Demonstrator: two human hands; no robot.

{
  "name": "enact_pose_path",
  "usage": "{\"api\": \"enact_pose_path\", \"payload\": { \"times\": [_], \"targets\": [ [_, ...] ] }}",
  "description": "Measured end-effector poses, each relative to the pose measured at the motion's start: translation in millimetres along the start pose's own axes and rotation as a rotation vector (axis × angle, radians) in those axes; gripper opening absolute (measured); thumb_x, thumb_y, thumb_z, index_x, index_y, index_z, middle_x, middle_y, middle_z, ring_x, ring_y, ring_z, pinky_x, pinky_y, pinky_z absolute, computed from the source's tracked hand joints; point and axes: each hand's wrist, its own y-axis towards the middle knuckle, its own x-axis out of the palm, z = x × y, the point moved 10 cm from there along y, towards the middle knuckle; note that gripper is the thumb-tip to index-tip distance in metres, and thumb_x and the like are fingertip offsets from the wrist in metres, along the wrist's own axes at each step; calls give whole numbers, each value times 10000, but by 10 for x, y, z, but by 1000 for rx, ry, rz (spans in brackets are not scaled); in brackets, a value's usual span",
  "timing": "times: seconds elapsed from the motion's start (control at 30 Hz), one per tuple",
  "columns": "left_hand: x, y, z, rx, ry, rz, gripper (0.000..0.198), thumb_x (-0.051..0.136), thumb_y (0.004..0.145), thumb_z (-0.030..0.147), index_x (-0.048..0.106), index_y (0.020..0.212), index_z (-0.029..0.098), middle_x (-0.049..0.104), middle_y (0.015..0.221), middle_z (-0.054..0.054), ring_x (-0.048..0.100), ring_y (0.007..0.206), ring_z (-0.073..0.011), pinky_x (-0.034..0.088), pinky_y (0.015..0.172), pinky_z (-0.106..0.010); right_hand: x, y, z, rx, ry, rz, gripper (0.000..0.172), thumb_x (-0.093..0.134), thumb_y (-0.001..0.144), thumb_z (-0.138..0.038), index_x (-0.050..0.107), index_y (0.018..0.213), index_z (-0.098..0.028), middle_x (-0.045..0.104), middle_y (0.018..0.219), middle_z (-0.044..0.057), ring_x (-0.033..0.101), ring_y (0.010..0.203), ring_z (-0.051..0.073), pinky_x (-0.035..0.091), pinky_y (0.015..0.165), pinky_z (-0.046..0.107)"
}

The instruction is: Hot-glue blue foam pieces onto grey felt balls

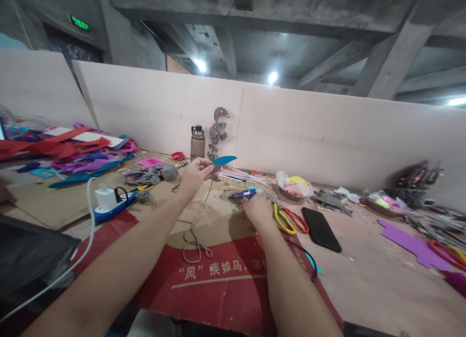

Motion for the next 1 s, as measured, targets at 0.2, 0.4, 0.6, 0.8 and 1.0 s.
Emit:
{"api": "enact_pose_path", "payload": {
  "times": [0.2,0.4,0.6,0.8,1.0],
  "targets": [
    [72,-89,114,113,211,-19,121,621,746,209,558,841,168,655,753,-29,649,683,-148,528,691,-284,-376,-72,-440,-21,381,117,200,503,793,-387,475,808,-190,583,841,82,553,831,214,438,811,413],
    [245,-292,374,356,529,-46,126,591,762,173,621,881,198,657,844,-34,611,776,-149,452,770,-249,65,-156,-973,22,1248,-140,378,593,702,-327,360,984,-230,604,1012,49,595,889,145,468,804,318],
    [297,-360,445,394,594,-61,161,582,769,155,637,909,213,659,912,-45,602,841,-173,423,845,-269,47,-299,-1128,50,1371,-191,297,572,766,-349,382,968,-245,477,689,-79,437,513,73,432,540,220],
    [305,-374,439,345,510,-50,121,618,748,149,622,849,216,663,992,-64,592,1012,-209,398,958,-319,-351,-413,-1137,-72,993,33,223,473,856,-358,518,1010,-203,553,777,-12,494,638,107,427,602,235],
    [316,-379,438,344,459,-66,123,628,748,140,618,845,215,665,1015,-71,588,1054,-208,397,974,-315,-540,-486,-1214,-179,816,119,262,432,883,-291,600,1044,-171,636,995,65,562,879,154,432,824,294]
  ]
}}
